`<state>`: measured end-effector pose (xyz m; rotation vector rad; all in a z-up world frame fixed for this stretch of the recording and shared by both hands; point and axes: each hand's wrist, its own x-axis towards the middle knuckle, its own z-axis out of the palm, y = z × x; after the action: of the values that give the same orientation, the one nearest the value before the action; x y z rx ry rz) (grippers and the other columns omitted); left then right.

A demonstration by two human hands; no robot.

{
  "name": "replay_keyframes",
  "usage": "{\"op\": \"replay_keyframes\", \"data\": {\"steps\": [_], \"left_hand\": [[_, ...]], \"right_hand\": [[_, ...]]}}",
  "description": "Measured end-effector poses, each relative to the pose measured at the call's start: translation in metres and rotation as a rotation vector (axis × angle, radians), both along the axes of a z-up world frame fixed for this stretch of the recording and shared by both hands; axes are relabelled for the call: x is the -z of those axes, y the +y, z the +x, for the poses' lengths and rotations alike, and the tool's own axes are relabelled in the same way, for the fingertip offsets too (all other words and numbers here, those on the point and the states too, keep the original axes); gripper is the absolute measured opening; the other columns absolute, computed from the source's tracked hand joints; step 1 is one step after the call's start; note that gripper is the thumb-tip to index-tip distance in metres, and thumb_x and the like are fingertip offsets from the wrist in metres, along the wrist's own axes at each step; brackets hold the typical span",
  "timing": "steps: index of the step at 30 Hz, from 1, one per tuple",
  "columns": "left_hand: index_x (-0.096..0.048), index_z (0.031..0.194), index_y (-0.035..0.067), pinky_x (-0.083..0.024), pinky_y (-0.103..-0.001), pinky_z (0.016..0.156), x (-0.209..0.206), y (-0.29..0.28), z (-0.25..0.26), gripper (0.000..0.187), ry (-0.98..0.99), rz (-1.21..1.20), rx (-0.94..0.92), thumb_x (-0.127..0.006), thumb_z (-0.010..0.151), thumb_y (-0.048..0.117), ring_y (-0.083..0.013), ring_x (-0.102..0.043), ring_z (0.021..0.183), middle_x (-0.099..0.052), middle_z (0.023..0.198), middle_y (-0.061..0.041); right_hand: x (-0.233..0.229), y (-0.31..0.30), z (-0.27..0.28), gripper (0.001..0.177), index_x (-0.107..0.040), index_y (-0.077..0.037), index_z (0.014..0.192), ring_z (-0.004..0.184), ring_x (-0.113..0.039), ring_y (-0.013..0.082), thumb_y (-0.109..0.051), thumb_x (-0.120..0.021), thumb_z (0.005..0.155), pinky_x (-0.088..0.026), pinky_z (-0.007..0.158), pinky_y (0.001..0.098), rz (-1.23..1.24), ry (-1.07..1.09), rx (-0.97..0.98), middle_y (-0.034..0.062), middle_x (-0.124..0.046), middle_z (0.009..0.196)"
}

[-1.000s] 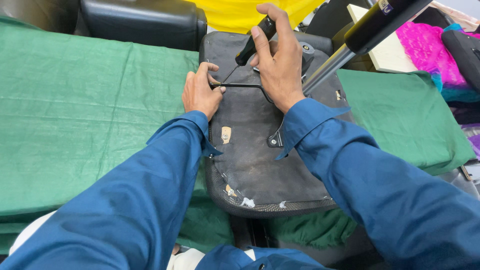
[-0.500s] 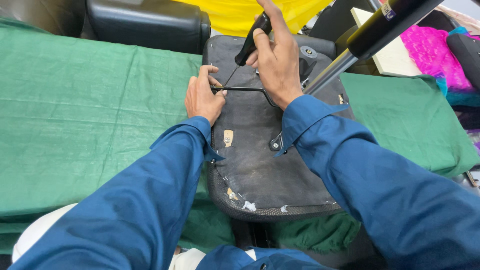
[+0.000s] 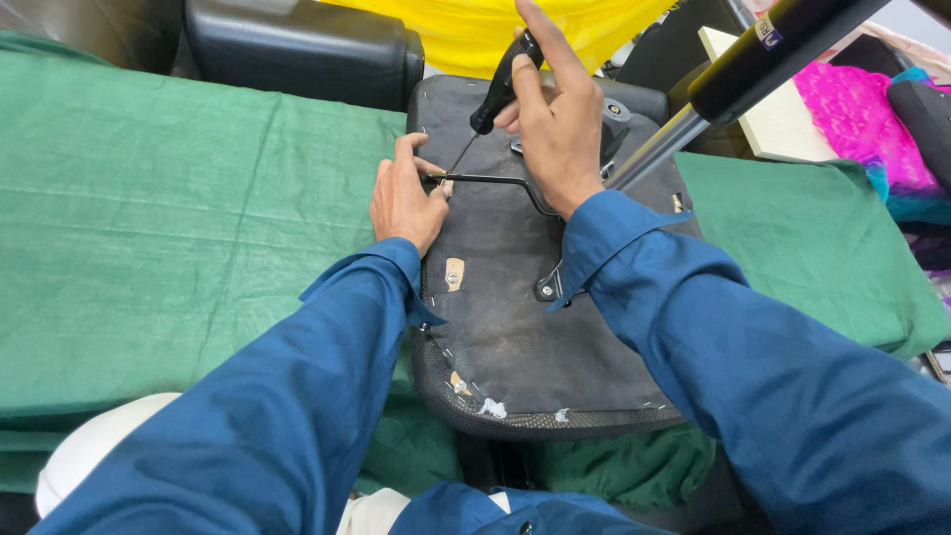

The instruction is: The person uses a screwdriver to tighten screws on the underside of an office chair seat, securing the central mounting plate to the seat base. The person works methodically around the perimeter of the seat, tightening each screw in turn.

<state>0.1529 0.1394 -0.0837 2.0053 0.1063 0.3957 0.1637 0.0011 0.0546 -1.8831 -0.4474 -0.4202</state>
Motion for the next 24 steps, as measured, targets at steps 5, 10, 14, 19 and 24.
{"op": "replay_keyframes", "data": {"steps": [5,10,14,19,24], "left_hand": [[-0.045,0.143,0.014,-0.049,-0.041,0.096,0.003,0.002,-0.003,0.073,-0.013,0.008,0.036,-0.079,0.079,0.008,-0.0253,-0.06,0.113,-0.075,0.107,0.004],[-0.039,0.15,0.014,-0.049,-0.042,0.096,0.005,0.0,-0.007,0.08,0.015,0.007,0.035,-0.079,0.081,0.012,-0.0257,-0.059,0.116,-0.076,0.11,0.004],[-0.035,0.154,0.016,-0.049,-0.043,0.096,0.008,0.002,-0.011,0.089,0.012,0.023,0.038,-0.081,0.079,0.014,-0.0272,-0.058,0.116,-0.074,0.114,0.001],[-0.033,0.157,0.02,-0.049,-0.041,0.098,0.014,0.002,-0.015,0.093,0.024,0.016,0.047,-0.083,0.078,0.018,-0.0265,-0.058,0.117,-0.073,0.115,0.0],[-0.031,0.158,0.022,-0.048,-0.04,0.099,0.017,0.005,-0.017,0.093,0.027,0.029,0.089,-0.081,0.08,0.018,-0.0257,-0.058,0.118,-0.072,0.118,0.0]], "right_hand": [[0.011,-0.012,0.009,0.026,-0.065,-0.015,0.138,0.076,-0.067,0.0111,-0.012,-0.07,0.113,-0.057,0.062,0.0242,-0.208,-0.301,0.046,0.0047,-0.056,0.119],[0.011,-0.012,0.011,0.034,-0.062,-0.014,0.145,0.074,-0.066,0.0098,-0.007,-0.061,0.112,-0.058,0.062,0.0238,-0.047,-0.182,-0.048,0.0036,-0.056,0.128],[0.011,-0.004,0.007,0.038,-0.057,-0.017,0.141,0.064,-0.064,0.0059,-0.013,-0.06,0.104,-0.055,0.057,0.0197,0.027,-0.056,-0.031,-0.0005,-0.066,0.12],[0.018,-0.001,0.007,0.025,-0.067,-0.013,0.139,0.079,-0.061,0.0137,-0.013,-0.073,0.114,-0.053,0.069,0.0269,-0.242,-0.394,0.069,0.0079,-0.056,0.114],[0.016,0.006,0.008,0.035,-0.06,-0.017,0.146,0.063,-0.058,0.0106,-0.012,-0.061,0.112,-0.052,0.057,0.0236,-0.037,-0.167,0.032,0.0036,-0.063,0.123]]}}
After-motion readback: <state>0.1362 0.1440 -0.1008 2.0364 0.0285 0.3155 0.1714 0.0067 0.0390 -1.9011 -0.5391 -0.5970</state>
